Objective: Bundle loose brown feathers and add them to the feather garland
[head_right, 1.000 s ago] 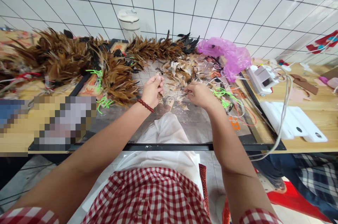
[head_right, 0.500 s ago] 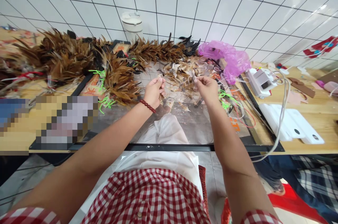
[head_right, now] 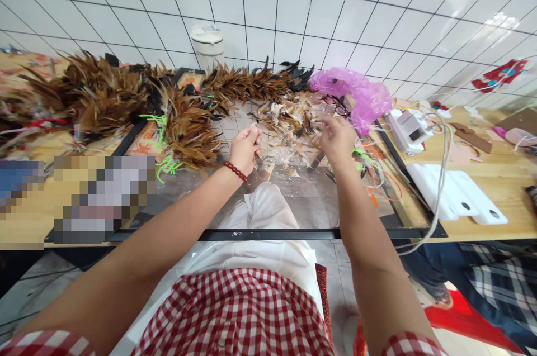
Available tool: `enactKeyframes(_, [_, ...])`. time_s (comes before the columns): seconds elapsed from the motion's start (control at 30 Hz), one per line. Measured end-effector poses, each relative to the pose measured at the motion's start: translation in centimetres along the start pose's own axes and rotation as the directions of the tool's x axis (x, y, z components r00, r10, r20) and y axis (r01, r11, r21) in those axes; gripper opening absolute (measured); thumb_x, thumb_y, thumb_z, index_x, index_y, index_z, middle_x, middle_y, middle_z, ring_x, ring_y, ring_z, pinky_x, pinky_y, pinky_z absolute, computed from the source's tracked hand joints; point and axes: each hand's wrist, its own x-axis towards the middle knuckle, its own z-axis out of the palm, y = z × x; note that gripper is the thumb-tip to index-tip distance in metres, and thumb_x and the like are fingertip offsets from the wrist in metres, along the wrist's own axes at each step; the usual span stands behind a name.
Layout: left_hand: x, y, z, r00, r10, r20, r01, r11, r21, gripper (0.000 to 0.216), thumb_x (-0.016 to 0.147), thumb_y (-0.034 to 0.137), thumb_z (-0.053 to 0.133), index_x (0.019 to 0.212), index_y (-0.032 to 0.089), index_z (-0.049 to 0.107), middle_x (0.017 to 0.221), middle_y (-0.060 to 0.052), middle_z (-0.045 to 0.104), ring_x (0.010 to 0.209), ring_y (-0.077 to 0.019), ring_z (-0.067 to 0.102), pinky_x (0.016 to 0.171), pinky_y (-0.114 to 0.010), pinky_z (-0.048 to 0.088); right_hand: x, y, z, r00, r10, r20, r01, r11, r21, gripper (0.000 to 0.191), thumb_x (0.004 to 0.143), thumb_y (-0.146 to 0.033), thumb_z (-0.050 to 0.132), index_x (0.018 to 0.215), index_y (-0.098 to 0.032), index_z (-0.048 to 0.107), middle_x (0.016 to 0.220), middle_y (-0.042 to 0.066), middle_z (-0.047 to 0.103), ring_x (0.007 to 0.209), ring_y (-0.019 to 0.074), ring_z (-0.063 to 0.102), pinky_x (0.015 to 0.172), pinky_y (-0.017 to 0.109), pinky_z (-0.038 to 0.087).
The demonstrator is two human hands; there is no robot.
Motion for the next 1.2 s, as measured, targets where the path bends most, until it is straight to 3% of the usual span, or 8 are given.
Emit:
enactKeyframes(0.1, [0.0, -0.2, 0.0, 1.0, 0.015, 0.02, -0.015, 1.0, 0.019, 0.021, 0.091, 0.023, 0.054, 0.071, 0.015, 0.054, 0.053, 0.007, 0.04, 0.039, -0.0018, 0.026, 0.04, -0.017, 0.022, 0.3, -2.5, 2.1, 0.975, -0.144, 0.171, 0.13, 0.987, 0.092, 0.028, 0.086, -0.024, 0.052, 0.104, -0.022, 0.072, 0.102, 0.009, 0.069, 0.095, 0.0251, 0.062, 0.084, 0.037, 0.047])
enactKeyframes(0.27, [0.0, -0.3, -0.1, 0.999, 0.028, 0.023, -0.029, 0.999, 0.043, 0.022, 0.089, 0.026, 0.057, 0.071, 0.015, 0.054, 0.052, 0.008, 0.04, 0.039, -0.0018, 0.026, 0.041, -0.017, 0.023, 0.7, -3.8, 4.0, 0.955, -0.088, 0.283, 0.063, 0.993, 0.096, 0.026, 0.083, -0.025, 0.056, 0.102, -0.021, 0.074, 0.099, 0.009, 0.07, 0.092, 0.0249, 0.062, 0.082, 0.036, 0.046])
enactKeyframes(0.37, [0.1, -0.5, -0.1, 0.999, 0.026, 0.036, -0.028, 0.998, 0.048, 0.021, 0.09, 0.024, 0.055, 0.071, 0.015, 0.055, 0.052, 0.008, 0.04, 0.039, -0.0021, 0.027, 0.041, -0.017, 0.023, 0.5, -3.6, 4.2, 0.962, -0.022, 0.272, -0.033, 0.98, 0.196, 0.022, 0.082, -0.029, 0.056, 0.092, -0.02, 0.075, 0.084, 0.006, 0.07, 0.079, 0.0205, 0.061, 0.076, 0.033, 0.046])
enactKeyframes(0.5, [0.2, -0.8, -0.2, 0.997, 0.053, 0.056, -0.057, 0.996, 0.071, 0.021, 0.09, 0.022, 0.053, 0.071, 0.015, 0.055, 0.053, 0.007, 0.04, 0.04, -0.0025, 0.028, 0.041, -0.017, 0.023, 0.0, -3.5, 4.3, 0.963, 0.046, 0.265, -0.142, 0.923, 0.357, 0.028, 0.077, -0.027, 0.06, 0.101, -0.019, 0.072, 0.079, 0.003, 0.068, 0.067, 0.0159, 0.057, 0.07, 0.031, 0.046])
enactKeyframes(0.77, [0.1, -0.9, -0.2, 0.998, 0.047, 0.049, -0.052, 0.993, 0.109, 0.02, 0.088, 0.027, 0.057, 0.071, 0.016, 0.056, 0.053, 0.007, 0.04, 0.039, -0.0026, 0.027, 0.041, -0.018, 0.024, 0.0, -3.5, 5.3, 0.971, 0.049, 0.233, -0.144, 0.901, 0.408, 0.02, 0.076, -0.032, 0.062, 0.084, -0.02, 0.075, 0.077, 0.003, 0.067, 0.069, 0.0165, 0.056, 0.071, 0.031, 0.045])
enactKeyframes(0.93, [0.2, -1.1, -0.2, 0.996, 0.081, 0.037, -0.085, 0.989, 0.118, 0.021, 0.087, 0.028, 0.058, 0.07, 0.016, 0.056, 0.054, 0.007, 0.042, 0.042, -0.004, 0.029, 0.044, -0.019, 0.025, -0.9, -4.4, 2.8, 0.984, -0.134, 0.121, 0.074, 0.912, 0.404, 0.016, 0.08, -0.029, 0.058, 0.077, -0.021, 0.071, 0.079, 0.004, 0.068, 0.077, 0.0189, 0.06, 0.077, 0.034, 0.043])
enactKeyframes(1.07, [0.6, -1.8, -0.5, 0.982, 0.174, 0.076, -0.186, 0.962, 0.2, 0.02, 0.083, 0.03, 0.062, 0.068, 0.018, 0.059, 0.061, 0.004, 0.054, 0.052, -0.0068, 0.043, 0.053, -0.019, 0.034, -1.9, -6.4, 0.7, 0.921, -0.37, 0.124, 0.326, 0.904, 0.278, 0.014, 0.085, -0.028, 0.056, 0.084, -0.024, 0.07, 0.089, 0.003, 0.071, 0.09, 0.0214, 0.061, 0.092, 0.042, 0.033])
enactKeyframes(1.2, [0.4, -2.2, -0.6, 0.951, 0.249, 0.184, -0.296, 0.905, 0.305, 0.019, 0.083, 0.029, 0.061, 0.068, 0.017, 0.063, 0.065, 0.002, 0.06, 0.063, -0.0102, 0.051, 0.061, -0.02, 0.038, -2.4, -8.1, 0.2, 0.894, -0.428, 0.133, 0.39, 0.889, 0.241, 0.016, 0.089, -0.028, 0.053, 0.091, -0.026, 0.069, 0.094, 0.003, 0.071, 0.09, 0.0216, 0.059, 0.094, 0.044, 0.028])
